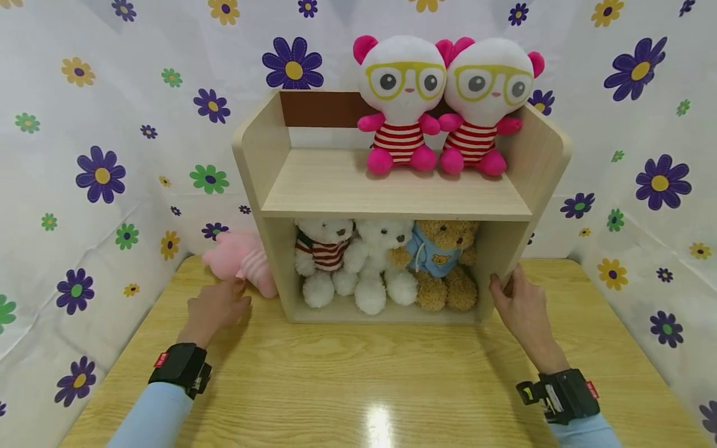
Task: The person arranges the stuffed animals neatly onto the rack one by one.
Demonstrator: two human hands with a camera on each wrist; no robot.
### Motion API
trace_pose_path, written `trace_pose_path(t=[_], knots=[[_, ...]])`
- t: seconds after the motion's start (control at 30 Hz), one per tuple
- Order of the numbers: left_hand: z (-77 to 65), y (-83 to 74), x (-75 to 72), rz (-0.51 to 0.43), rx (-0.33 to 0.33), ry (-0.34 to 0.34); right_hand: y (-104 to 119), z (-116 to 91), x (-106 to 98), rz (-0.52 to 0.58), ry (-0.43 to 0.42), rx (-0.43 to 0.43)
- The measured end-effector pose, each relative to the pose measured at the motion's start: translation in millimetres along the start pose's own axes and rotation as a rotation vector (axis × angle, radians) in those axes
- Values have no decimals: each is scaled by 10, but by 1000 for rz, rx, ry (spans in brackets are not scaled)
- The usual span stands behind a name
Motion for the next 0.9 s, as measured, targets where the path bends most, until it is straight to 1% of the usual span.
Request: trace_pose_path(t=[0.1,0.23,0.33,0.4,0.5,0.57,0.6,0.67,0.8,0.83,0.9], knots=[[-31,110,-65,7,-17,-73,7,10,6,0,-2,-9],[-128,283,-160,1,-88,-133,11,8,9,-1,-2,-12],[-210,394,-238,-3,-159,-150,13,4,8,3,-6,-11],[-249,434,-283,-18,-213,-149,14,0,7,2,-7,-10],[-253,407,-324,-80,-275,-136,1,-7,-1,-2,-6,0],[-232,341,-322,-128,-290,-114,-11,-11,-3,-6,-3,9],[-218,303,-312,-146,-286,-100,-16,-10,-2,-5,-2,13],[-181,207,-295,-169,-239,-80,-22,-10,2,-2,-3,20],[-123,36,-248,-182,-107,-55,-21,-8,11,-2,-9,16],[-113,-6,-242,-186,-72,-58,-19,-8,10,-3,-11,12],[-102,-67,-218,-196,-33,-48,-18,-5,9,-8,-16,6]])
Point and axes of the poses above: each hand's wrist, its own z-axis towards the middle knuckle, its own x-axis out of the palm, y = z × x, the point moved 6 cm from there along z, towards the middle knuckle, and after that the axes turned 15 degrees about -y, right-handed, at the moved point
